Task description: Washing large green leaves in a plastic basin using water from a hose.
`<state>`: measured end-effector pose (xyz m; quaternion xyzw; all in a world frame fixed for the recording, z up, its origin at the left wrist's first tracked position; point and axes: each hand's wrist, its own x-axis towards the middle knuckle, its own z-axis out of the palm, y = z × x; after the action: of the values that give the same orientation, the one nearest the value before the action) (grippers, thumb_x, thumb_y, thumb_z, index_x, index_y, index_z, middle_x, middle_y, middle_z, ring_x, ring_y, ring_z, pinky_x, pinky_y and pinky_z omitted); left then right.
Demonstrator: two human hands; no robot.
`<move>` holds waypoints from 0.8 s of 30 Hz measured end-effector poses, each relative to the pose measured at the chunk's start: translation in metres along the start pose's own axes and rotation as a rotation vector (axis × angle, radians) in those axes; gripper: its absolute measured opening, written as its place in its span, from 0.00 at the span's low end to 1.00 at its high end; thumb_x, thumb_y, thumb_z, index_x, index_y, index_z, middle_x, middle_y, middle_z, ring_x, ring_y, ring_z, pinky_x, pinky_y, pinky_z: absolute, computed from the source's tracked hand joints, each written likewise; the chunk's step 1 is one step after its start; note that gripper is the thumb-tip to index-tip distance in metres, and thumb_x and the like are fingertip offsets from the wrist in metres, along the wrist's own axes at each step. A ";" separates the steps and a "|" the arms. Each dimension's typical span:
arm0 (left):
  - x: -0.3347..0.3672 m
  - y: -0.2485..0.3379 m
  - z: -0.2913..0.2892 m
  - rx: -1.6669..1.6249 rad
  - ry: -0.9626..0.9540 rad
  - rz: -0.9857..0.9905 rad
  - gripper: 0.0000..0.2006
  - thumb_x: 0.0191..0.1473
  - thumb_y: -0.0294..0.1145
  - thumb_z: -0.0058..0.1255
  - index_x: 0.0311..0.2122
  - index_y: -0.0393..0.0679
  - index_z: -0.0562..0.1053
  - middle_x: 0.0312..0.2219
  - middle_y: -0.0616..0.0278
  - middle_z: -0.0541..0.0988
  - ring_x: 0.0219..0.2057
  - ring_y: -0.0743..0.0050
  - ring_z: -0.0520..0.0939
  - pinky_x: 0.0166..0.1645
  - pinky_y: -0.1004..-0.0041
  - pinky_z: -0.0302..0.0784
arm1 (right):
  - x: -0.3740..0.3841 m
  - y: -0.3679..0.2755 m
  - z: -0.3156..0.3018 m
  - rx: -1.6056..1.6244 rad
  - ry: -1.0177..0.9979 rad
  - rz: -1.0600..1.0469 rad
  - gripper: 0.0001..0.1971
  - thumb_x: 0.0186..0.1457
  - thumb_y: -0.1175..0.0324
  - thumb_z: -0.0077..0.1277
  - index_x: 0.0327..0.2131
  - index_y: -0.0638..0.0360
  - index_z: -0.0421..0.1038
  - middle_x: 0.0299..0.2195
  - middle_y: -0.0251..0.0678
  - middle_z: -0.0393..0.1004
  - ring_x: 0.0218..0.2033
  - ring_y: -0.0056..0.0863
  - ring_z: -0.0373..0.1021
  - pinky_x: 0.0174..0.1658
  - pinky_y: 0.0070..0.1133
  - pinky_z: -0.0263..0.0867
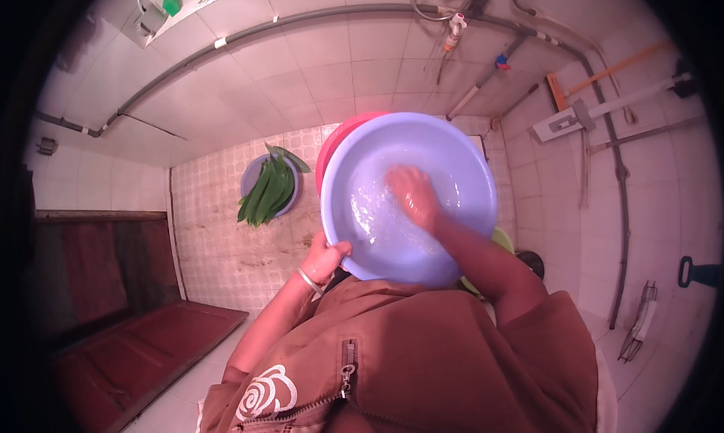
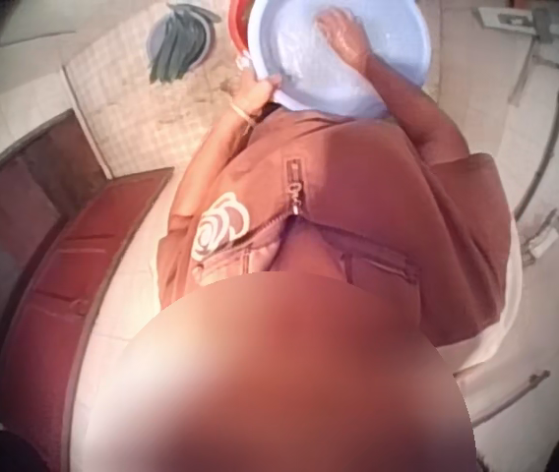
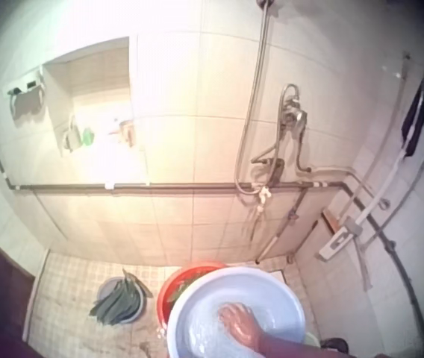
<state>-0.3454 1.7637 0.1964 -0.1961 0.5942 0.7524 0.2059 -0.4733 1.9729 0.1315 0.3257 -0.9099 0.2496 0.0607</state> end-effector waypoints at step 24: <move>-0.005 -0.003 -0.013 0.051 0.017 0.065 0.08 0.41 0.22 0.46 0.30 0.33 0.70 0.18 0.62 0.72 0.15 0.76 0.72 0.17 0.78 0.67 | -0.059 -0.070 -0.011 0.582 -0.520 -0.274 0.27 0.49 0.69 0.41 0.55 0.62 0.55 0.55 0.45 0.56 0.57 0.41 0.52 0.59 0.34 0.47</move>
<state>-0.3386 1.7513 0.1937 -0.1778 0.6210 0.7415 0.1813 -0.3844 1.9654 0.1539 0.4995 -0.7346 0.3955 -0.2332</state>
